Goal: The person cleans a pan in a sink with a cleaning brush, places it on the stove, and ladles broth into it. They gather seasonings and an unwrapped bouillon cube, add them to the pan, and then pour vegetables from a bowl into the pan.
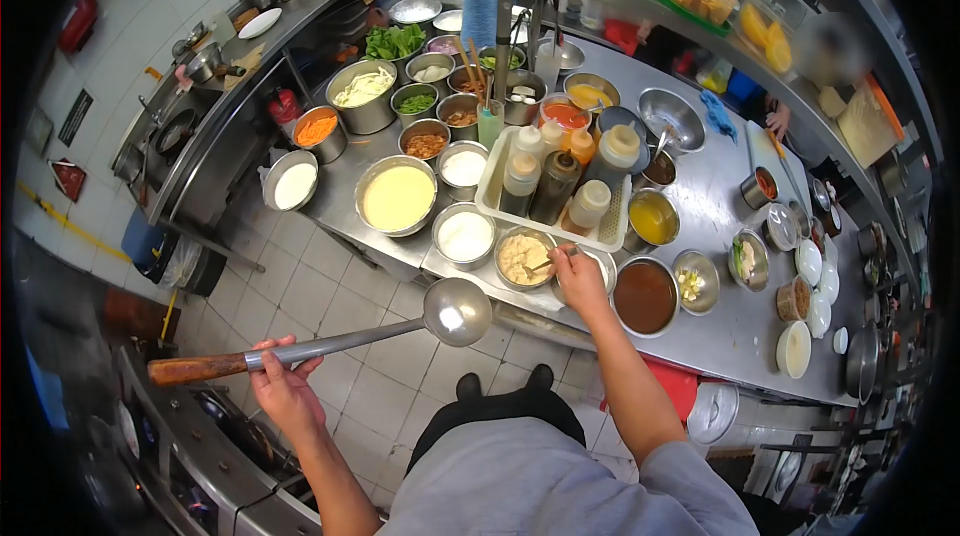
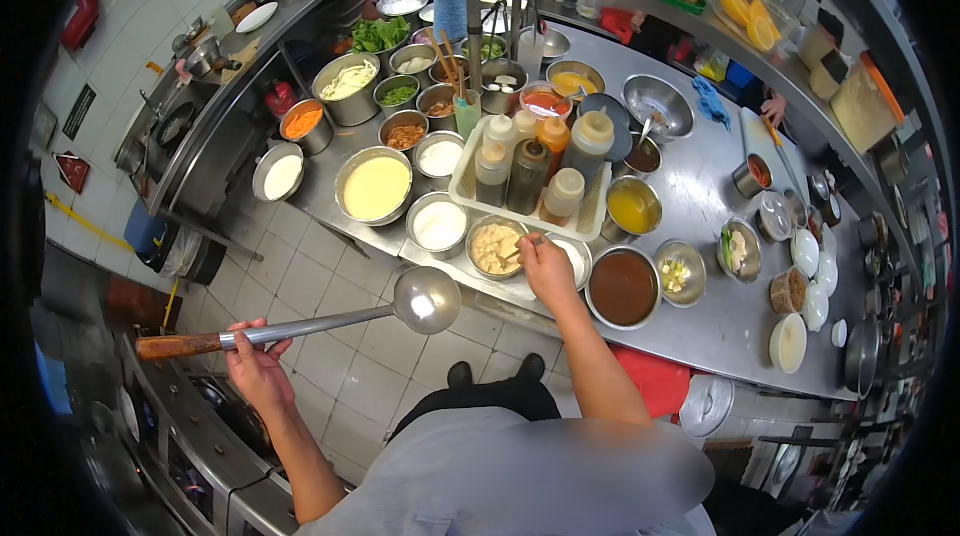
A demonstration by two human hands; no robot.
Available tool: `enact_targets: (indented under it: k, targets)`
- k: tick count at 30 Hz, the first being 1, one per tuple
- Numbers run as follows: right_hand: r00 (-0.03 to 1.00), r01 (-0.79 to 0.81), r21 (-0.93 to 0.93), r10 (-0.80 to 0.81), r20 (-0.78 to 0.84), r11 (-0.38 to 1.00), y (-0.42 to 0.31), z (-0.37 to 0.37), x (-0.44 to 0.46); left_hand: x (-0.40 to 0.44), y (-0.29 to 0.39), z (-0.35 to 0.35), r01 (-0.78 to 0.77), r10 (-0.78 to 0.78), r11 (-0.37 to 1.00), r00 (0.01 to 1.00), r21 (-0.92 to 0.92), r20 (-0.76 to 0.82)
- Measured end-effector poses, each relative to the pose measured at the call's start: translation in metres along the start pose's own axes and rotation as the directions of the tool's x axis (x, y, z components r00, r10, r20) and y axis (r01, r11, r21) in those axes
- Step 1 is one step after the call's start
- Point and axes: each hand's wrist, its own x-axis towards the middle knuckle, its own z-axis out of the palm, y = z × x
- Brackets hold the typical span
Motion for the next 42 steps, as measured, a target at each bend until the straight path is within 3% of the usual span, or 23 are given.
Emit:
enact_targets:
  k: [1, 3, 5, 7, 10, 14, 17, 23, 26, 30, 34, 37, 39, 40, 42]
  targets:
    - [1.000, 0.004, -0.003, -0.004, 0.004, 1.000, 0.005, -0.001, 0.000, -0.001, 0.000, -0.001, -0.001, 0.001, 1.000, 1.000, -0.003, -0.003]
    - [0.998, -0.061, 0.199, 0.061, 0.004, 0.978, 0.008, -0.007, 0.002, 0.000, 0.000, -0.003, 0.003, -0.003, 1.000, 1.000, -0.002, -0.014]
    - [0.998, -0.055, 0.201, 0.062, -0.029, 0.978, 0.006, -0.013, 0.000, 0.000, -0.001, -0.005, 0.007, -0.007, 1.000, 1.000, -0.003, -0.023]
    - [0.985, 0.130, -0.203, -0.150, -0.083, 0.970, 0.001, -0.017, 0.000, 0.001, 0.000, -0.005, 0.006, -0.006, 1.000, 1.000, 0.014, -0.007]
    - [0.973, 0.200, -0.332, -0.228, -0.047, 0.922, -0.008, -0.010, -0.002, 0.004, -0.004, -0.003, 0.012, -0.012, 1.000, 1.000, -0.002, 0.021]
    - [0.985, 0.158, -0.296, -0.172, -0.020, 0.942, -0.012, -0.007, -0.002, 0.003, -0.004, 0.004, 0.011, -0.011, 1.000, 0.999, -0.015, 0.037]
    - [0.998, 0.062, -0.181, -0.055, 0.039, 0.982, -0.008, -0.005, -0.003, 0.003, -0.004, 0.004, 0.013, -0.012, 1.000, 0.998, -0.024, 0.060]
    - [0.995, -0.083, 0.093, 0.088, -0.042, 0.992, 0.024, -0.008, 0.004, 0.003, -0.001, 0.001, 0.023, -0.022, 1.000, 0.998, -0.021, 0.055]
    - [0.978, -0.167, 0.411, 0.204, -0.048, 0.896, 0.031, -0.016, 0.009, 0.005, -0.001, 0.002, 0.016, -0.015, 1.000, 0.999, -0.025, 0.040]
    - [0.935, -0.288, 0.507, 0.354, -0.036, 0.812, 0.013, -0.032, 0.009, 0.009, -0.005, 0.009, 0.020, -0.019, 0.999, 1.000, -0.035, 0.015]
    - [0.924, -0.326, 0.540, 0.381, 0.010, 0.776, -0.017, -0.037, 0.002, 0.012, -0.011, 0.016, 0.025, -0.024, 0.999, 1.000, -0.038, 0.018]
    - [0.958, -0.279, 0.558, 0.264, 0.110, 0.782, -0.038, -0.026, -0.010, 0.013, -0.008, 0.028, 0.041, -0.039, 0.994, 0.999, -0.099, 0.023]
    - [0.971, 0.150, 0.321, -0.201, 0.133, 0.935, -0.051, -0.016, -0.017, 0.014, -0.008, 0.030, 0.040, -0.038, 0.994, 0.999, -0.101, 0.020]
    - [0.910, 0.403, 0.043, -0.405, 0.083, 0.914, -0.062, -0.016, -0.012, 0.014, -0.009, 0.031, 0.041, -0.040, 0.994, 0.999, -0.105, 0.015]
    - [0.946, 0.315, 0.097, -0.321, 0.043, 0.944, -0.069, 0.005, -0.002, 0.015, -0.010, 0.029, 0.041, -0.040, 0.993, 0.999, -0.111, 0.011]
